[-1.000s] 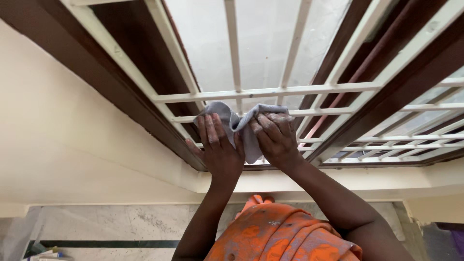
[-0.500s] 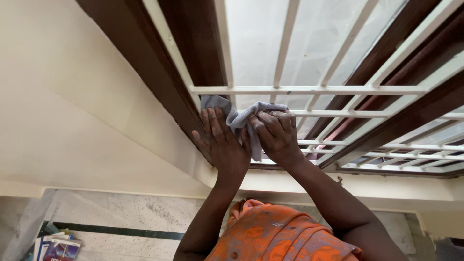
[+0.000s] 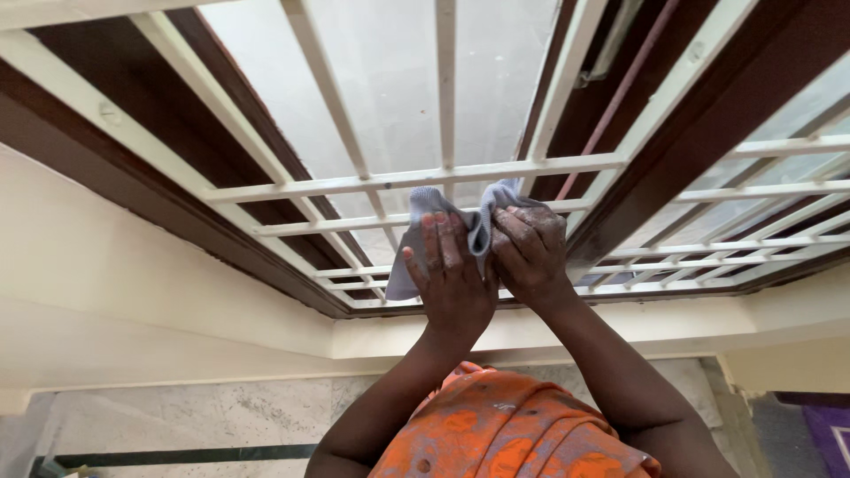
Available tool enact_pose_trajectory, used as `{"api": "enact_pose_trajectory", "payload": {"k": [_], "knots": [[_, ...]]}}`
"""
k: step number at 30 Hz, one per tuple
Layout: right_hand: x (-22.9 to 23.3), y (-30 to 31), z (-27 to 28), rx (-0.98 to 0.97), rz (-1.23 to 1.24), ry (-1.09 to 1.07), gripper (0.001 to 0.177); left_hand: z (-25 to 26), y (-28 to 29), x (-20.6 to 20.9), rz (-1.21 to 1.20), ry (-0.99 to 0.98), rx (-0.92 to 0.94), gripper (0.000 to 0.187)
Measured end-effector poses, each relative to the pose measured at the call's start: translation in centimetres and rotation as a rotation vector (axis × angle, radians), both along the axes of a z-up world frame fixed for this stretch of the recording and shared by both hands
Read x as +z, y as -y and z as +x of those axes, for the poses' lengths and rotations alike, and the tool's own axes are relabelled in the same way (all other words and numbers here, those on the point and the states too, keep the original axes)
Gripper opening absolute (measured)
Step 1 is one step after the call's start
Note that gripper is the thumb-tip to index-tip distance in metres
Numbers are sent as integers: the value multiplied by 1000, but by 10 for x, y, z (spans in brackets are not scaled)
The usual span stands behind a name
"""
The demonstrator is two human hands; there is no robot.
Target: The person cleans a window by wiping the glass panes and metal grill with a cloth.
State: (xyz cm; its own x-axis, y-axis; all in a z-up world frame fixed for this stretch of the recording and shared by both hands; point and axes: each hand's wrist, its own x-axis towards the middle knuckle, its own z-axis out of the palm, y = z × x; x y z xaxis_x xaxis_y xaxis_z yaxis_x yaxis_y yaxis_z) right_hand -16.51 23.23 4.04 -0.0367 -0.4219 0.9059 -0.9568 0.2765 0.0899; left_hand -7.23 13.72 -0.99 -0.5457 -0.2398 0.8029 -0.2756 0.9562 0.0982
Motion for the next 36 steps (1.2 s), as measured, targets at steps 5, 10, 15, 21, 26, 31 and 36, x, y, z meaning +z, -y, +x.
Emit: {"api": "enact_pose_trajectory", "payload": {"k": [5,10,15,21,26,31,36], "knots": [[1,-45,-21,-54,-13,20,18,-32,-45,-5,-25,-44,-64,52],[-3,-56,-27,-49,-19,46,17,-41,-54,-7,-17,-37,-94,51],[-5,-32,-16,-24,-89,73,16,-27,-34,-5,-104,-61,-38,48],[-4,20,12,25,-52,79,19,10,14,-8,-44,23,52,50],[-2,76,42,141,21,83,26,40,68,-9,-67,24,181,53],[0,134,73,197,62,69,31,73,122,-4,-15,-20,235,55],[0,177,92,264,82,50,34,96,156,0,25,-97,235,44]]}}
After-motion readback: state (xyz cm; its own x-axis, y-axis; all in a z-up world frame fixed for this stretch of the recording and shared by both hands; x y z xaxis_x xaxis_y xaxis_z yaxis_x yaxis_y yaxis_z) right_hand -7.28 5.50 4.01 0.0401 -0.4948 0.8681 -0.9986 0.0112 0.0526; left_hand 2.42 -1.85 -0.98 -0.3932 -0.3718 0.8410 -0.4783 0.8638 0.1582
